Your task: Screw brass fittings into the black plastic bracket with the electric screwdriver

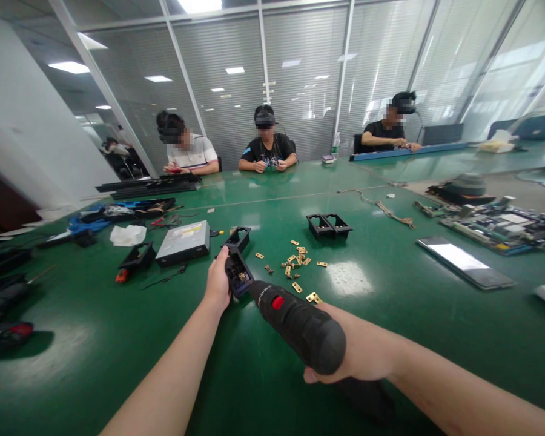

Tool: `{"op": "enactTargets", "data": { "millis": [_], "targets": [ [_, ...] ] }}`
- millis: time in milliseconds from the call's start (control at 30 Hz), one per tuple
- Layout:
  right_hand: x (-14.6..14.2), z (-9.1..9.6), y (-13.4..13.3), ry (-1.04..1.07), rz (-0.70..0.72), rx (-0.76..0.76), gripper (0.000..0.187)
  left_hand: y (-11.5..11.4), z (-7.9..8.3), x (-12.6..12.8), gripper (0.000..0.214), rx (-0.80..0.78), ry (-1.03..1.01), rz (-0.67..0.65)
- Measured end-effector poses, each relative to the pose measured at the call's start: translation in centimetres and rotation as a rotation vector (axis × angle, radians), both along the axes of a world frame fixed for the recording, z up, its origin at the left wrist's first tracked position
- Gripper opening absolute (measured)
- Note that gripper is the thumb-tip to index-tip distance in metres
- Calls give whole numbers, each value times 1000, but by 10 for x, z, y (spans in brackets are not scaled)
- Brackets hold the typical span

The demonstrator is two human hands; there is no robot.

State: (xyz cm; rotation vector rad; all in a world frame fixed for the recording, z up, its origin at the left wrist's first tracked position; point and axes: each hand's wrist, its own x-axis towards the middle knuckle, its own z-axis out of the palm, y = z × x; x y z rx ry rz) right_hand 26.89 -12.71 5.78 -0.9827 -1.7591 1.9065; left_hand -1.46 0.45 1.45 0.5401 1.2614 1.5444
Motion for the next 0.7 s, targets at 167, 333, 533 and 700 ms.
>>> {"op": "enactTargets", "data": {
  "millis": [167, 333, 533, 700],
  "targets": [
    [1, 0, -1, 2, 1, 15, 70, -1, 2, 2, 26, -8, -2, -2],
    [1, 0, -2, 7, 2, 37, 67, 0, 1, 2, 27, 4, 11, 4],
    [0, 0, -4, 15, -14, 2, 65, 1, -3, -1, 28, 4, 4, -2],
    [1, 0, -3, 13, -31, 13, 65, 2, -5, -2, 29, -3, 0, -5]
  ]
}}
